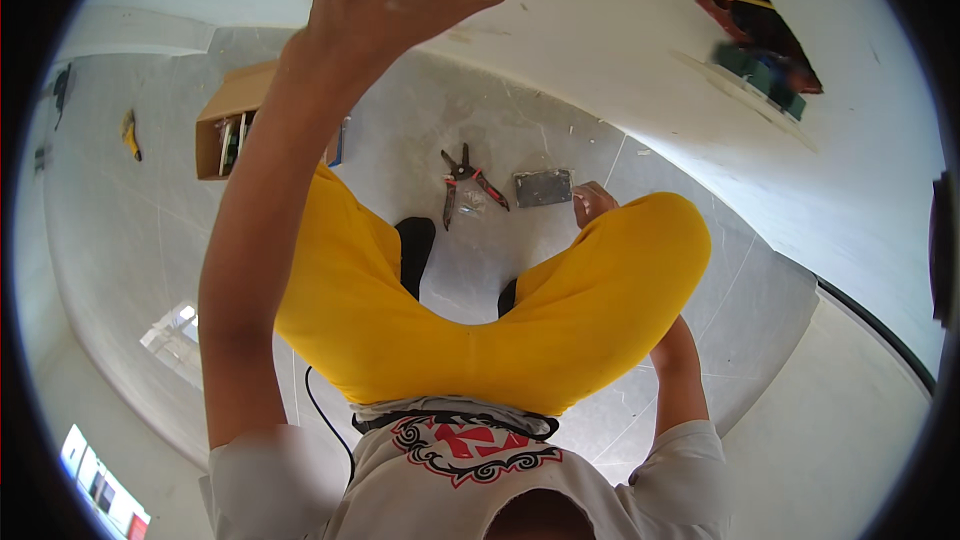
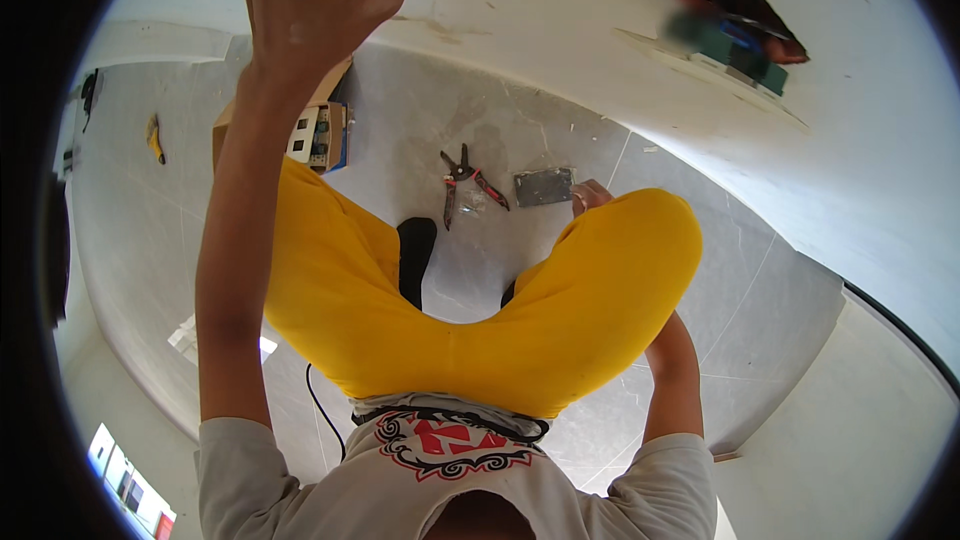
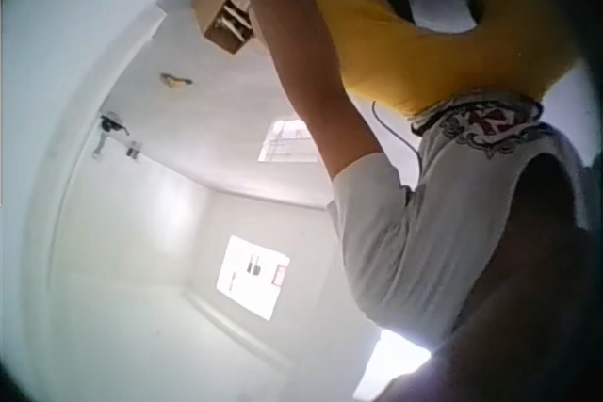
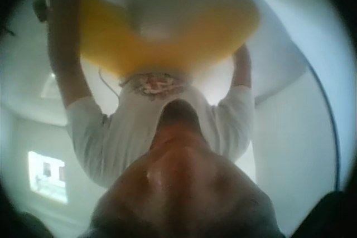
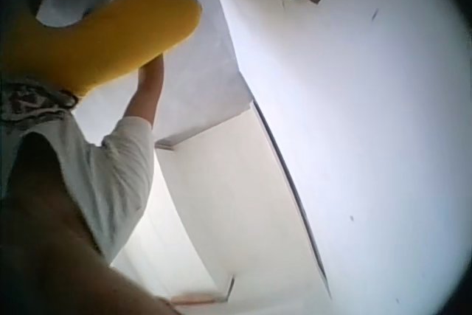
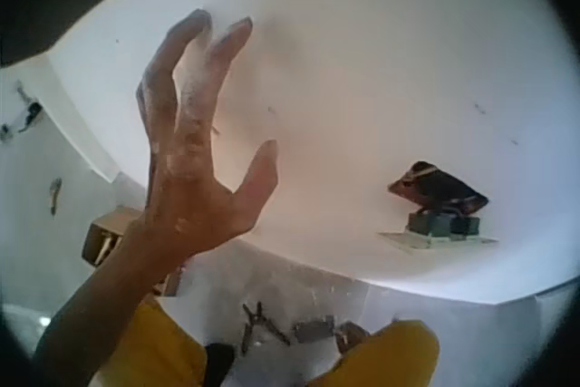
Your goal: Installing an electrical wall switch into a wall-mounted box.
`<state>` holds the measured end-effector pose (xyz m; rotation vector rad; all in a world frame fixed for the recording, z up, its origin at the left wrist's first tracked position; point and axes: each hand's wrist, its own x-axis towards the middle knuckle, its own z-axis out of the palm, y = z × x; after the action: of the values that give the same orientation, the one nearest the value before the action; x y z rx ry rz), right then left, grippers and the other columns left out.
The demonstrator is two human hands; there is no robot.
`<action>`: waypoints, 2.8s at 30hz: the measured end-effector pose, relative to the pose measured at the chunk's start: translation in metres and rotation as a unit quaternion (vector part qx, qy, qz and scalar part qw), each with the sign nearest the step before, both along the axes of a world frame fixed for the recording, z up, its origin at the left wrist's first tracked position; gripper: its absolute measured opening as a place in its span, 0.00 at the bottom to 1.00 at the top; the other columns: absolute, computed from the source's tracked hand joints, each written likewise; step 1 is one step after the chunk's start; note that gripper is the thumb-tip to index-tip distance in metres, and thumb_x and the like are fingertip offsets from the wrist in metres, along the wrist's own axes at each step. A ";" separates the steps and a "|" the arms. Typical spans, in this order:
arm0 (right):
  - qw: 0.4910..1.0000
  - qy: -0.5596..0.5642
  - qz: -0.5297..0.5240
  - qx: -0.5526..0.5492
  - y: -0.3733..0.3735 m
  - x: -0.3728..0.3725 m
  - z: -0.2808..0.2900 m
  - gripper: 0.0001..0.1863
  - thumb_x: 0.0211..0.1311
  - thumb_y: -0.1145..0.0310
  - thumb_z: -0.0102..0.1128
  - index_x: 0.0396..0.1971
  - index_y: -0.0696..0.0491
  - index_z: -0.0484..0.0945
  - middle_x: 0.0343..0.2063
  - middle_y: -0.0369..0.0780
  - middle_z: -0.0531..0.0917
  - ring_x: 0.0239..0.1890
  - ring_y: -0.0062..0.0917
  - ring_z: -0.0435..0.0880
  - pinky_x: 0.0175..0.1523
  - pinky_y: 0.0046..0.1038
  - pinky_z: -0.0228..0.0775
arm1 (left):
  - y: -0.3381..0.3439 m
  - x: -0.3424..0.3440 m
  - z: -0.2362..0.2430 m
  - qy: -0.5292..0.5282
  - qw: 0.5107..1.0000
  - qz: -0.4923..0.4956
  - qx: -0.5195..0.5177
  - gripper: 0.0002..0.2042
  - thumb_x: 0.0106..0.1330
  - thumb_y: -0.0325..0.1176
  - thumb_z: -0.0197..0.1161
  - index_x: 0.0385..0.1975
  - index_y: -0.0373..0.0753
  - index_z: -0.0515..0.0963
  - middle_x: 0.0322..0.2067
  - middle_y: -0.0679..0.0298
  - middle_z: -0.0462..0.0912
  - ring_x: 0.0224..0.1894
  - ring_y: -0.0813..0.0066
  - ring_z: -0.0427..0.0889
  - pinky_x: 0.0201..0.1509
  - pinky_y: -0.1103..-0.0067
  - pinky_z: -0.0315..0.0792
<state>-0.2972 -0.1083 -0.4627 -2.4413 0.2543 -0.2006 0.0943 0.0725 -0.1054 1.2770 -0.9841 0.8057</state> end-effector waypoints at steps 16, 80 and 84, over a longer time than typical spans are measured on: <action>0.864 0.171 0.406 -0.243 0.155 0.104 0.009 0.28 0.55 0.56 0.72 0.53 0.54 0.79 0.55 0.41 0.79 0.57 0.31 0.75 0.58 0.41 0.66 | 0.161 -0.129 0.028 0.249 0.698 0.123 0.660 0.26 0.66 0.35 0.68 0.65 0.43 0.73 0.61 0.54 0.79 0.63 0.53 0.76 0.69 0.63 0.68; 0.774 -0.323 -0.377 0.394 0.120 0.053 0.263 0.02 0.63 0.80 0.66 0.34 0.61 0.83 0.32 0.44 0.89 0.32 0.27 0.89 0.41 0.26 0.82 | 0.031 -0.234 -0.105 0.656 0.610 -0.370 0.245 0.07 0.76 0.30 0.58 0.37 0.33 0.78 0.37 0.60 0.85 0.39 0.75 0.86 0.46 0.77 0.81; 0.691 -0.330 -0.370 0.526 0.103 0.055 0.263 0.05 0.67 0.78 0.65 0.40 0.61 0.79 0.35 0.43 0.87 0.34 0.25 0.87 0.42 0.26 0.82 | 0.032 -0.229 -0.110 0.604 0.661 -0.367 0.252 0.05 0.76 0.27 0.57 0.37 0.34 0.75 0.37 0.60 0.84 0.38 0.75 0.85 0.45 0.77 0.82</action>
<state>-0.2421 -0.0051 -0.1995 -0.9033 0.7579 -0.9568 -0.1351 0.1044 -0.2151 1.3103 -0.4543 -0.9948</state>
